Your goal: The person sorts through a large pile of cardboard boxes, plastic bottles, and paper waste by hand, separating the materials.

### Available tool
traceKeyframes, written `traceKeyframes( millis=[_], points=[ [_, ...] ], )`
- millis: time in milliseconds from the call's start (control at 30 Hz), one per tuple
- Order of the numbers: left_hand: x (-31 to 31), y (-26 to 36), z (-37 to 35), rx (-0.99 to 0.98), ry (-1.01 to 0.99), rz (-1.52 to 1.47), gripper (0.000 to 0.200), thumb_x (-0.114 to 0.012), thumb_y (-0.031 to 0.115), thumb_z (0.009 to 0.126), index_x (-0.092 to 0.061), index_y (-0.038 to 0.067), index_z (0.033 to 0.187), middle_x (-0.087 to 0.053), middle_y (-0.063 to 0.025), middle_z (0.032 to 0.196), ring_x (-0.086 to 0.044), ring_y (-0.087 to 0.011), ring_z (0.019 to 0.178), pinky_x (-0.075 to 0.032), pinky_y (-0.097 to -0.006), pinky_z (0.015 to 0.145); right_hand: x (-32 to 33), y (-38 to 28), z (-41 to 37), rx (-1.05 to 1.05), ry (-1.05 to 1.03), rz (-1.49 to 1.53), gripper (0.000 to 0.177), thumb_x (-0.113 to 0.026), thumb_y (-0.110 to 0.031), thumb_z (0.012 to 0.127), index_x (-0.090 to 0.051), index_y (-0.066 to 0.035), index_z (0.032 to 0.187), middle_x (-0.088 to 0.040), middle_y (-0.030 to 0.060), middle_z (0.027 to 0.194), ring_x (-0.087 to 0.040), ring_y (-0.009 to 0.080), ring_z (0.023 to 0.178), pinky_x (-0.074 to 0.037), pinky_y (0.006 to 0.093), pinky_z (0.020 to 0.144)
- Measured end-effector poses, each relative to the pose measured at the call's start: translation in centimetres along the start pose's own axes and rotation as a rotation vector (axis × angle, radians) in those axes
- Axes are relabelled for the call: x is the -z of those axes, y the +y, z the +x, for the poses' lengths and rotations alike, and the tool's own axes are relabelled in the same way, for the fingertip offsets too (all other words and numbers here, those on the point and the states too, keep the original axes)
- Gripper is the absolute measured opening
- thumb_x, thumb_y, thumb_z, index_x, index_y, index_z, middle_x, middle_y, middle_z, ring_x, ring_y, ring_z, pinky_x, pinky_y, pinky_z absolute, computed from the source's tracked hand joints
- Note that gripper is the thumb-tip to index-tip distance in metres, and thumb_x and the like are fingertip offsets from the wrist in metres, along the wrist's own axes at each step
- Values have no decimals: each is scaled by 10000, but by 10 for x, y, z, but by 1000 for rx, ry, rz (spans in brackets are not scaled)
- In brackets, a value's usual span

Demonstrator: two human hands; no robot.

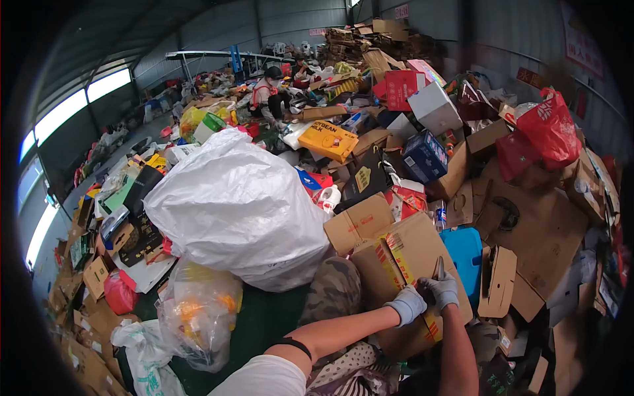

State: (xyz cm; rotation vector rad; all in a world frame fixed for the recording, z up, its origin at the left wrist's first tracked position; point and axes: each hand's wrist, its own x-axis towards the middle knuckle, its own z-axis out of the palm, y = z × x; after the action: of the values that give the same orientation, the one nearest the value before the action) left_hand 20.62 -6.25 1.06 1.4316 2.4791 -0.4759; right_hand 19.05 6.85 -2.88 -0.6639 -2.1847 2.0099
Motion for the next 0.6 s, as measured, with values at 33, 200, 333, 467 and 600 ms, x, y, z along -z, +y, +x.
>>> traceKeyframes(
  millis=[33,200,333,467,600],
  points=[
    [-18,-4,1,-40,115,-48,210,-641,238,706,-669,154,897,-668,-52,848,-648,-256,813,-465,-414,700,-2,-7,-6,-7,93,-116,272,-783,-47,642,-618,-40,858,-645,54,744,-591,136,618,-477,292,548],
    [5,4,-75,-104,219,-102,355,-644,472,715,-615,138,834,-644,-55,876,-620,-205,884,-436,-378,712,39,19,30,-34,43,-121,313,-779,-123,696,-597,-41,937,-637,42,765,-588,115,598,-494,280,527],
    [5,-18,-73,102,63,-649,632,-564,606,779,-587,55,1088,-625,-158,1029,-596,-287,970,-448,-357,861,30,36,13,76,16,25,408,-798,-202,680,-608,-26,996,-631,35,816,-578,112,701,-479,281,641],
    [-7,-33,-26,586,70,-2018,741,-642,454,805,-352,46,1351,-401,-241,1338,-448,-333,1192,-407,-405,956,37,37,-2,14,11,38,374,-729,-345,766,-611,-43,953,-593,15,746,-545,94,624,-442,257,554],
    [-31,-13,21,829,126,-2288,851,-651,371,808,-154,65,1427,-219,-270,1423,-281,-439,1287,-316,-497,1028,40,55,-3,-26,34,68,429,-606,-471,843,-597,-59,961,-546,6,674,-517,101,548,-410,256,484]
  ],
)
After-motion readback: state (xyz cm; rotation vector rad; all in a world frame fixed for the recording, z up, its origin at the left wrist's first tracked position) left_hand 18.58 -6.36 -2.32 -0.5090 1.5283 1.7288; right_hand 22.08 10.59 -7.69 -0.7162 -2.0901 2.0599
